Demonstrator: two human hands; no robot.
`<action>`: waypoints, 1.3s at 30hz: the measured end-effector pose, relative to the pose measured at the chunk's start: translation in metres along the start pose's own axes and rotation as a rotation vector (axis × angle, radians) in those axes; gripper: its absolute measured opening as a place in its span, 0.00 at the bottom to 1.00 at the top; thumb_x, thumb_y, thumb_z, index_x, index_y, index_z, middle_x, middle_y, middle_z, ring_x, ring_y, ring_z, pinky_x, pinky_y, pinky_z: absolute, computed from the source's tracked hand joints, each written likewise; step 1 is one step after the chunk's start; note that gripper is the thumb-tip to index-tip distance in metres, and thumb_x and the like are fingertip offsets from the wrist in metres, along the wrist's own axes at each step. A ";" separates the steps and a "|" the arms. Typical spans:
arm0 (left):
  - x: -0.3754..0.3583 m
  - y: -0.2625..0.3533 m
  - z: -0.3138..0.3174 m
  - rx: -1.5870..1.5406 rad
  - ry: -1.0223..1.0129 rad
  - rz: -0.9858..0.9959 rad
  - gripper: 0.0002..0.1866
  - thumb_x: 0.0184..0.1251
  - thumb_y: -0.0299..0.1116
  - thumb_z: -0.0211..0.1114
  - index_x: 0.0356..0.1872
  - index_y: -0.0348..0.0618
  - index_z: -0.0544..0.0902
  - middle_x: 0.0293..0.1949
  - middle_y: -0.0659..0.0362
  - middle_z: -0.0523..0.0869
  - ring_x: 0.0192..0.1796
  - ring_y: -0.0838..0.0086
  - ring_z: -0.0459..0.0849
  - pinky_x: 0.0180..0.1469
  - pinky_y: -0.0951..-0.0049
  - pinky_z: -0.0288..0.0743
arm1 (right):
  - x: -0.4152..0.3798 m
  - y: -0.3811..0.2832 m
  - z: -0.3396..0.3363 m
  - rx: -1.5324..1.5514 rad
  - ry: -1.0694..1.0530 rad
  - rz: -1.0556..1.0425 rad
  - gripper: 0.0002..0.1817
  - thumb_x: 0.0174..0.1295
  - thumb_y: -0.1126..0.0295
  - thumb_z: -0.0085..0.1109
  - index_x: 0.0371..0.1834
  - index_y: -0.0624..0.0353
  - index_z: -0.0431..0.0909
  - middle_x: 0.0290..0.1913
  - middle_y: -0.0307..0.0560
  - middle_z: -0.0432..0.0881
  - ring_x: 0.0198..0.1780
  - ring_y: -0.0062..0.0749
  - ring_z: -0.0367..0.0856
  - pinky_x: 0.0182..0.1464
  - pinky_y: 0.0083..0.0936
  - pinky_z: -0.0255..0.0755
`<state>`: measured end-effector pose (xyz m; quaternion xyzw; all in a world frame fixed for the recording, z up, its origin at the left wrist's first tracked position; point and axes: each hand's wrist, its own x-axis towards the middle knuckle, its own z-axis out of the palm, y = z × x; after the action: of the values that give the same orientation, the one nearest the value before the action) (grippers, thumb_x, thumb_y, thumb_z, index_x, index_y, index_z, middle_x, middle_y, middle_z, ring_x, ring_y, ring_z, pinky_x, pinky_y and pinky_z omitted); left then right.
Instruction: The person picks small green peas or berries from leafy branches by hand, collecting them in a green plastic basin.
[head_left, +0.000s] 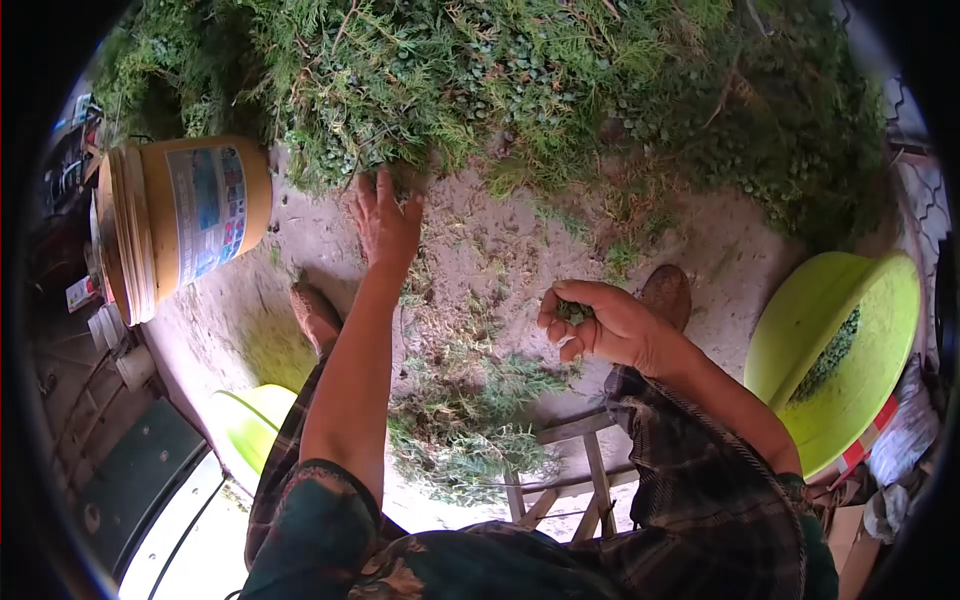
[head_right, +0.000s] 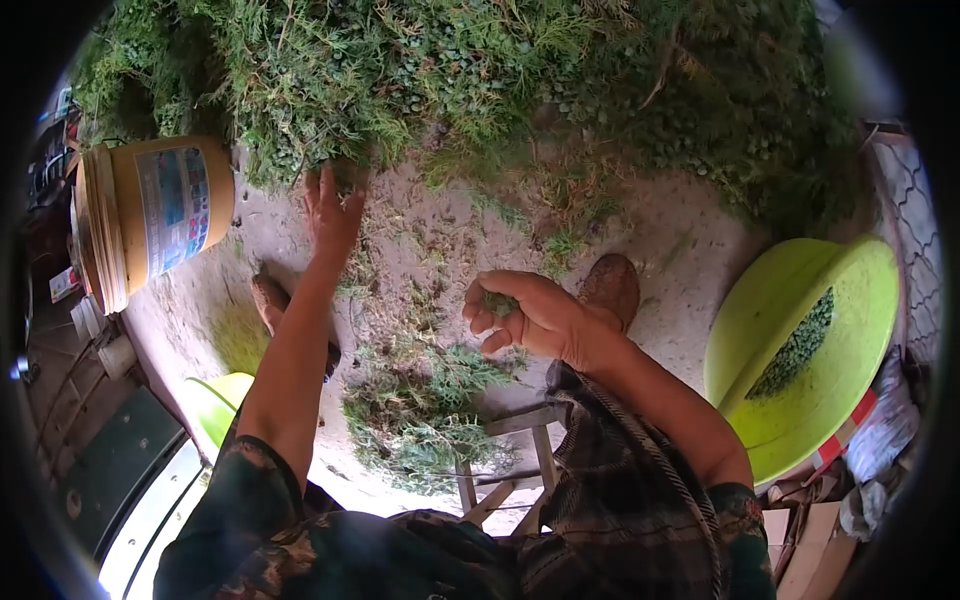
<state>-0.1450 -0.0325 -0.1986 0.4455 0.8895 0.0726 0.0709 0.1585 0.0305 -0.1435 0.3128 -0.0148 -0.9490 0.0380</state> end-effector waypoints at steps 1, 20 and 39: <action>-0.004 -0.011 0.007 -0.088 0.004 0.138 0.31 0.60 0.32 0.61 0.65 0.44 0.65 0.66 0.42 0.63 0.66 0.45 0.62 0.67 0.53 0.57 | -0.002 -0.002 0.004 -0.016 0.019 -0.003 0.16 0.68 0.62 0.45 0.39 0.68 0.73 0.38 0.53 0.78 0.34 0.32 0.81 0.29 0.32 0.82; 0.024 -0.035 -0.002 -0.344 -0.039 -0.110 0.09 0.58 0.35 0.63 0.37 0.44 0.84 0.30 0.46 0.85 0.34 0.53 0.83 0.37 0.61 0.76 | -0.001 0.000 -0.003 -0.062 0.039 -0.053 0.16 0.67 0.62 0.49 0.40 0.68 0.74 0.37 0.52 0.78 0.34 0.32 0.82 0.35 0.35 0.82; 0.010 -0.023 -0.007 -0.105 0.034 0.153 0.09 0.53 0.27 0.65 0.37 0.41 0.84 0.32 0.51 0.83 0.31 0.64 0.82 0.38 0.68 0.77 | -0.001 0.000 -0.004 -0.058 0.053 -0.055 0.16 0.69 0.63 0.46 0.40 0.68 0.74 0.38 0.53 0.79 0.35 0.31 0.82 0.36 0.34 0.82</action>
<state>-0.1702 -0.0388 -0.1967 0.5065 0.8489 0.1318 0.0736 0.1612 0.0310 -0.1461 0.3369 0.0221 -0.9410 0.0215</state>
